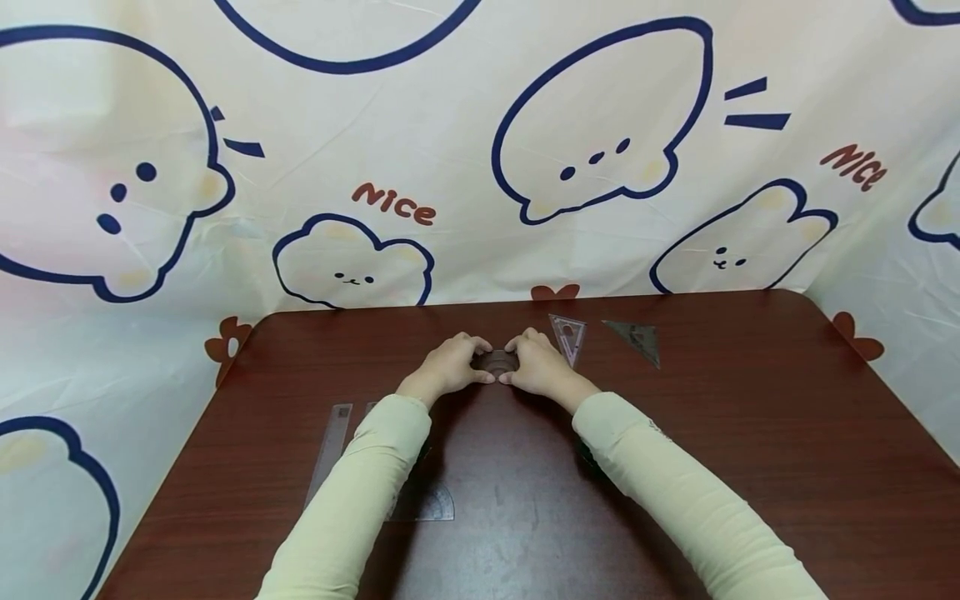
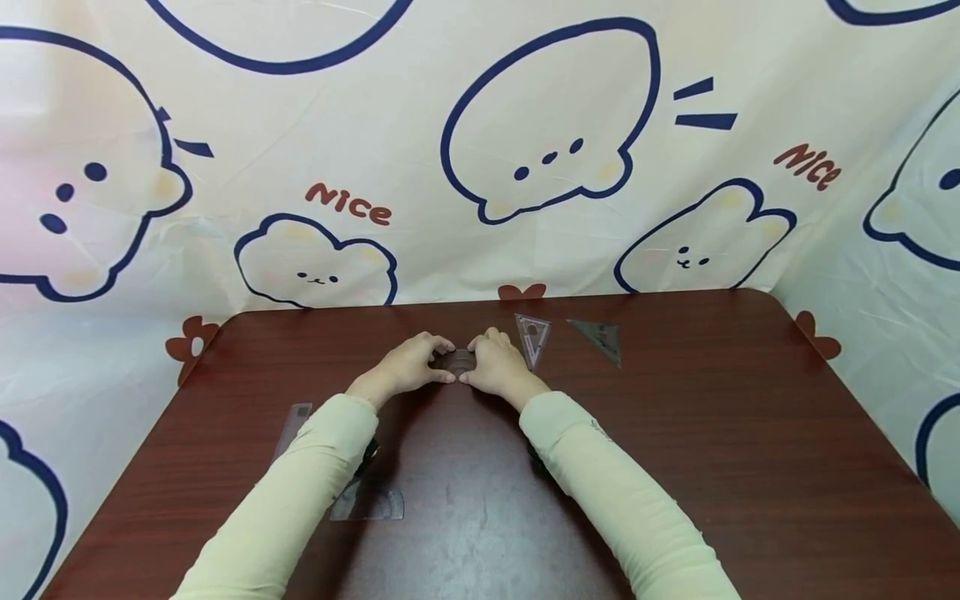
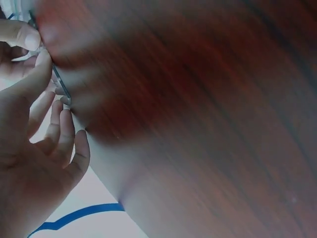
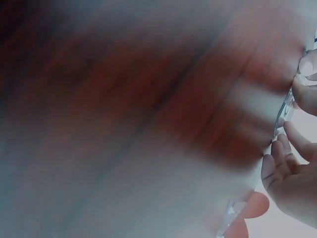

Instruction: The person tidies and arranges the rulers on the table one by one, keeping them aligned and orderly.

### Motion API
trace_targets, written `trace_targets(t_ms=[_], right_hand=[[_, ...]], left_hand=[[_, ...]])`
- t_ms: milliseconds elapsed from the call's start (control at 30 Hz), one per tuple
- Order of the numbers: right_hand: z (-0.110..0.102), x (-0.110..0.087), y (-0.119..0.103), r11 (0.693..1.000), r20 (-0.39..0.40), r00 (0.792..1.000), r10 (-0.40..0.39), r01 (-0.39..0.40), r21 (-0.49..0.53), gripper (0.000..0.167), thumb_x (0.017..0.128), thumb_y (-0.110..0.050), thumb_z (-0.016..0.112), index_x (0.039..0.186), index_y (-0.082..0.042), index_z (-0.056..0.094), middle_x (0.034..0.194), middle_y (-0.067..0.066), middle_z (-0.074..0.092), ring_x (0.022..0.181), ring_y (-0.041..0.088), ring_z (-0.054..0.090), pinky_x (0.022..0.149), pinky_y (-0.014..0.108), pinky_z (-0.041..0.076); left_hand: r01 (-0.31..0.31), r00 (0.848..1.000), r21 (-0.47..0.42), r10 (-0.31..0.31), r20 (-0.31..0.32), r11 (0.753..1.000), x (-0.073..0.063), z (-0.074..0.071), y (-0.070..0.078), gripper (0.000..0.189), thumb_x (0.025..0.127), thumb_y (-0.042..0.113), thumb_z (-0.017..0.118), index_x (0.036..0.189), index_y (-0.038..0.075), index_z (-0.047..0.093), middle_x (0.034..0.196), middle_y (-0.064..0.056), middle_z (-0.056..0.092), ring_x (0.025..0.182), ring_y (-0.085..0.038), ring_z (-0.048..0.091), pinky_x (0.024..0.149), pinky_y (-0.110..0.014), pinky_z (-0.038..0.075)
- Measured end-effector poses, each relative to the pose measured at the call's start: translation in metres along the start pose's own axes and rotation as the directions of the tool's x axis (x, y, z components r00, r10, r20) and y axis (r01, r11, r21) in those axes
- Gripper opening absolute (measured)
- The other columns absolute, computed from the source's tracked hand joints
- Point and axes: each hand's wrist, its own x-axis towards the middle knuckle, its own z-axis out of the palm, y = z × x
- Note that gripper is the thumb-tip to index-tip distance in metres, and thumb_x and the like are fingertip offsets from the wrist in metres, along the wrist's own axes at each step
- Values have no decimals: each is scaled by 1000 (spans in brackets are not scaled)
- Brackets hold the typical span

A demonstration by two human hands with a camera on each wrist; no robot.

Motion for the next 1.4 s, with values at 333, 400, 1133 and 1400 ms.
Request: trace_targets(t_ms=[333,400,1133,1400], right_hand=[[-1,-3,3,988,9,995,-98,98,-119,50,91,-33,74,129,-2,64,119,11,54,103,27,58,91,42,47],[-2,-4,4,983,25,992,-120,122,-134,51,91,-33,73,130,-1,63,120,11,54,105,27,57,92,42,47],[-2,-3,13,827,120,933,-340,357,-434,49,104,-36,52,130,5,58,112,12,48,93,22,58,74,35,54],[0,-2,14,904,95,963,-251,269,-332,52,100,-41,58,133,0,58,117,10,48,99,22,57,87,38,50]], left_hand=[[-56,998,53,56,-12,997,-4,0,-5,49,90,34,74,133,12,62,129,-10,54,119,-26,52,96,-45,46],[-63,998,54,64,-18,997,-4,1,-6,49,90,34,74,132,13,62,128,-10,54,119,-27,52,95,-45,46],[-130,991,60,132,-25,990,-3,-2,-12,50,88,36,76,130,12,64,124,-6,57,115,-23,55,94,-43,47],[-111,994,61,112,-15,992,-3,-1,-12,50,89,37,75,131,13,63,126,-8,56,116,-23,55,94,-43,47]])
